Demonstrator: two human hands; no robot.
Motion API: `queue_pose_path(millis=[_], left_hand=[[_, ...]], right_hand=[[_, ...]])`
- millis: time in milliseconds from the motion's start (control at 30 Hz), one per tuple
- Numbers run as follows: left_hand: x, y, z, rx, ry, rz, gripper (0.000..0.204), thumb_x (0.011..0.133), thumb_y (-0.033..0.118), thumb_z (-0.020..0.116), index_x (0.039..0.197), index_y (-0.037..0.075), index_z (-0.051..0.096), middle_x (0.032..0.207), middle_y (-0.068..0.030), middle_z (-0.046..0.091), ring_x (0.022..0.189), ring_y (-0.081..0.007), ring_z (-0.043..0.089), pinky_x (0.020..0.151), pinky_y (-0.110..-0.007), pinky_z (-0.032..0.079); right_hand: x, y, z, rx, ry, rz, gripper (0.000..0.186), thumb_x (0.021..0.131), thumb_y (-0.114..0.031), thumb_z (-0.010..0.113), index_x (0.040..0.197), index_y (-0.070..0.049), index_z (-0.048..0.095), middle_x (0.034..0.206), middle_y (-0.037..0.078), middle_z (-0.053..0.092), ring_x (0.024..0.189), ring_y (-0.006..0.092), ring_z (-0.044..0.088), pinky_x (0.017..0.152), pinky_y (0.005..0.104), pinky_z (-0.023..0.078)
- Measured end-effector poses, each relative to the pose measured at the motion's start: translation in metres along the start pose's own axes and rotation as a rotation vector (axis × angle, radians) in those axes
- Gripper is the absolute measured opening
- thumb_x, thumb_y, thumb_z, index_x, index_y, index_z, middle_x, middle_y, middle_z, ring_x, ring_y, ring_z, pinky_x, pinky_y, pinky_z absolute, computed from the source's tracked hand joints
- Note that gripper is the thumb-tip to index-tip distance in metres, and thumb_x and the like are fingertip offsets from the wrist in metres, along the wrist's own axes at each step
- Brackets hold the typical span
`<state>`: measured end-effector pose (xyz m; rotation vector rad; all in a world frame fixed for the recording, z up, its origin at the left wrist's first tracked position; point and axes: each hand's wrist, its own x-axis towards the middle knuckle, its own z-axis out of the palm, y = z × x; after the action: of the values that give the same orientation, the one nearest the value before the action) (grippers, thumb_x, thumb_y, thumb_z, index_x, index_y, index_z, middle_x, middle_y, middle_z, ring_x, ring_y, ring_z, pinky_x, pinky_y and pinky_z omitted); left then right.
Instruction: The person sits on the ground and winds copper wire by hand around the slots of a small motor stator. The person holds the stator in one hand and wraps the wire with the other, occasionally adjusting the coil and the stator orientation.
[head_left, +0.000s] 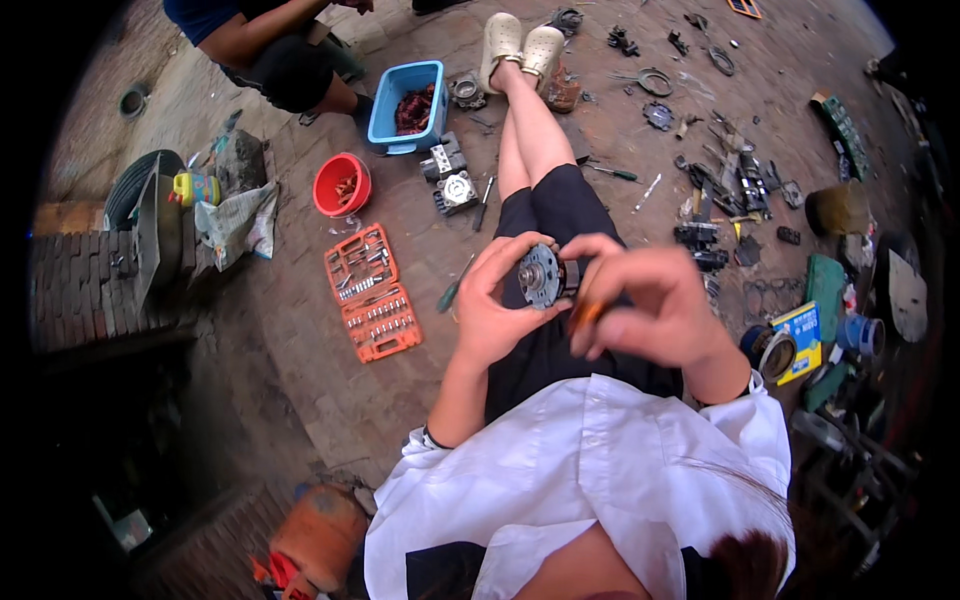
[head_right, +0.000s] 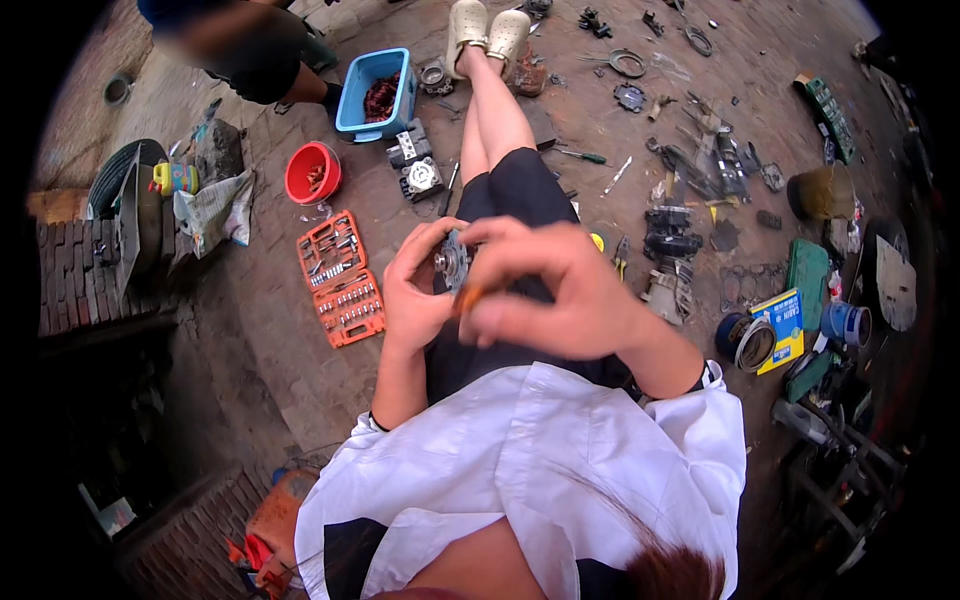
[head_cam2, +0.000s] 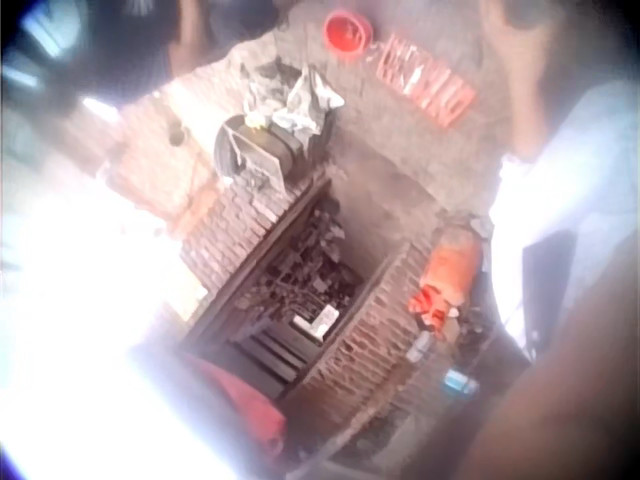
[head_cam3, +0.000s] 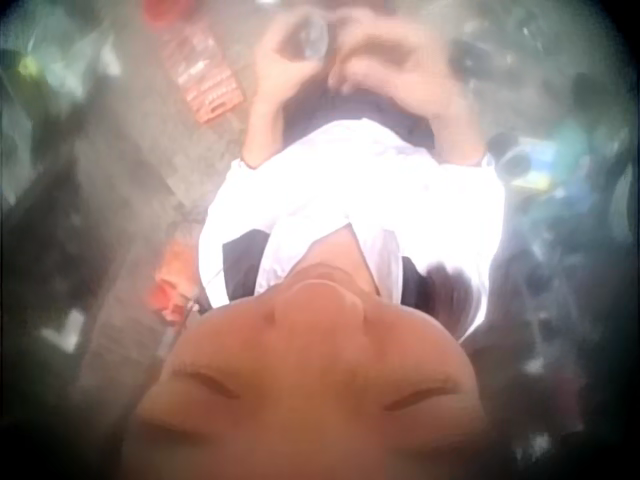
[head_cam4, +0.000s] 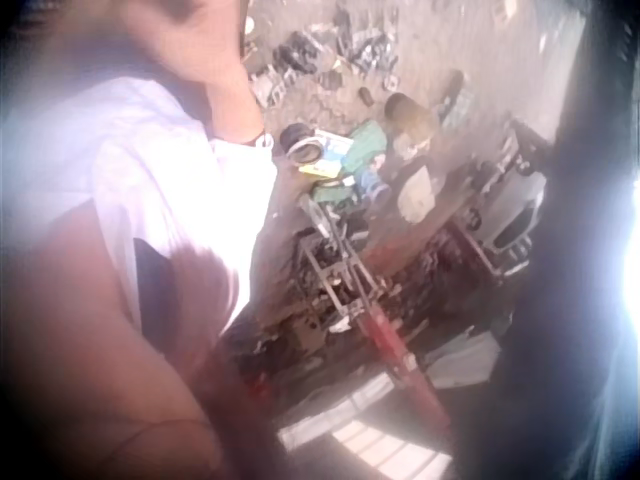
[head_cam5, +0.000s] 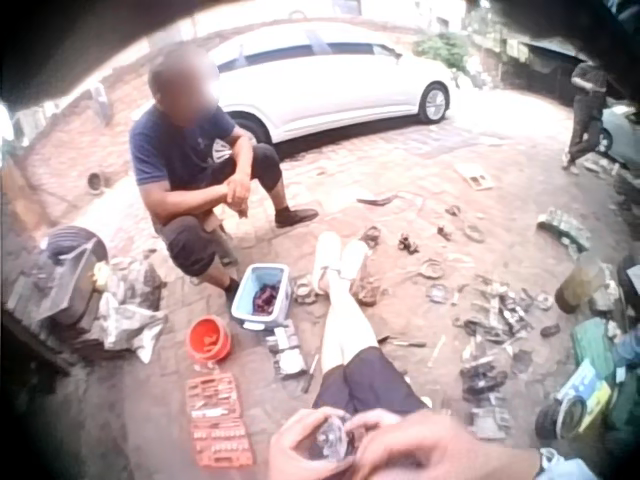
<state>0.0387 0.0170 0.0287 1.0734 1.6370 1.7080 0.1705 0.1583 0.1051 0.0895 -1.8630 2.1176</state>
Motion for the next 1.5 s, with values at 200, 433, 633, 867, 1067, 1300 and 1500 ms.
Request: queue_pose_path(millis=[200,433,633,867,1067,1300,1500], left_hand=[[0.009,0.004,0.005,-0.142,-0.152,0.118,0.064,0.053,-0.002,0.083,0.113,-0.003,0.061,0.106,-0.0098,0.061,0.096,-0.0183,0.059,0.084,-0.03,0.047],[-0.001,-0.015,-0.008,-0.769,0.095,-0.059,0.078,0.059,0.011,0.087,0.125,-0.004,0.047,0.108,-0.0163,0.062,0.1,-0.0219,0.062,0.085,-0.032,0.05],[0.007,-0.018,-0.004,-0.72,0.356,-0.231,0.064,0.068,0.001,0.078,0.124,-0.002,0.048,0.107,-0.0099,0.059,0.099,-0.0176,0.06,0.09,-0.03,0.047],[0.007,-0.014,0.019,-0.34,0.27,-0.089,0.062,0.064,-0.006,0.077,0.12,-0.001,0.051,0.108,-0.0053,0.057,0.1,-0.0152,0.057,0.09,-0.028,0.045],[0.002,-0.009,0.01,-0.088,-0.037,0.11,0.058,0.058,-0.001,0.081,0.112,-0.001,0.058,0.108,-0.0104,0.06,0.1,-0.02,0.059,0.089,-0.031,0.045],[-0.002,-0.021,-0.006,-0.588,0.014,0.021,0.075,0.057,0.015,0.09,0.12,-0.002,0.051,0.11,-0.0139,0.06,0.1,-0.0201,0.059,0.085,-0.032,0.048],[0.007,-0.026,-0.009,-0.753,0.399,-0.145,0.061,0.071,0.0,0.076,0.124,0.0,0.046,0.105,-0.0079,0.058,0.094,-0.0139,0.058,0.085,-0.027,0.047]], right_hand=[[0.017,0.019,-0.025,0.779,0.611,0.232,0.024,0.097,-0.019,0.046,0.09,0.002,0.056,0.068,0.002,0.056,0.069,0.0135,0.055,0.092,0.0324,0.042],[-0.019,0.046,-0.034,0.769,0.54,0.128,0.022,0.093,-0.018,0.054,0.093,0.003,0.059,0.075,0.006,0.058,0.071,0.0136,0.055,0.079,0.0283,0.044],[-0.033,0.019,-0.016,-0.099,-0.038,-0.004,0.009,0.078,-0.008,0.069,0.08,0.0,0.064,0.075,0.005,0.068,0.065,0.013,0.059,0.083,0.0324,0.041],[0.004,0.002,0.0,-0.036,-0.144,-0.114,0.012,0.078,-0.01,0.071,0.078,-0.001,0.064,0.076,0.006,0.069,0.07,0.0163,0.064,0.081,0.0342,0.041],[0.032,0.019,-0.04,0.784,0.348,-0.088,0.021,0.096,-0.019,0.051,0.101,0.001,0.055,0.081,0.005,0.062,0.079,0.0155,0.058,0.092,0.0374,0.041],[-0.005,0.055,-0.064,1.015,0.584,-0.029,0.019,0.097,-0.017,0.049,0.1,-0.001,0.057,0.082,0.003,0.062,0.082,0.0147,0.058,0.091,0.0357,0.041],[-0.058,0.041,-0.044,0.29,0.229,-0.137,0.015,0.087,-0.016,0.062,0.082,-0.001,0.062,0.07,0.003,0.066,0.066,0.0133,0.062,0.086,0.0339,0.041]])
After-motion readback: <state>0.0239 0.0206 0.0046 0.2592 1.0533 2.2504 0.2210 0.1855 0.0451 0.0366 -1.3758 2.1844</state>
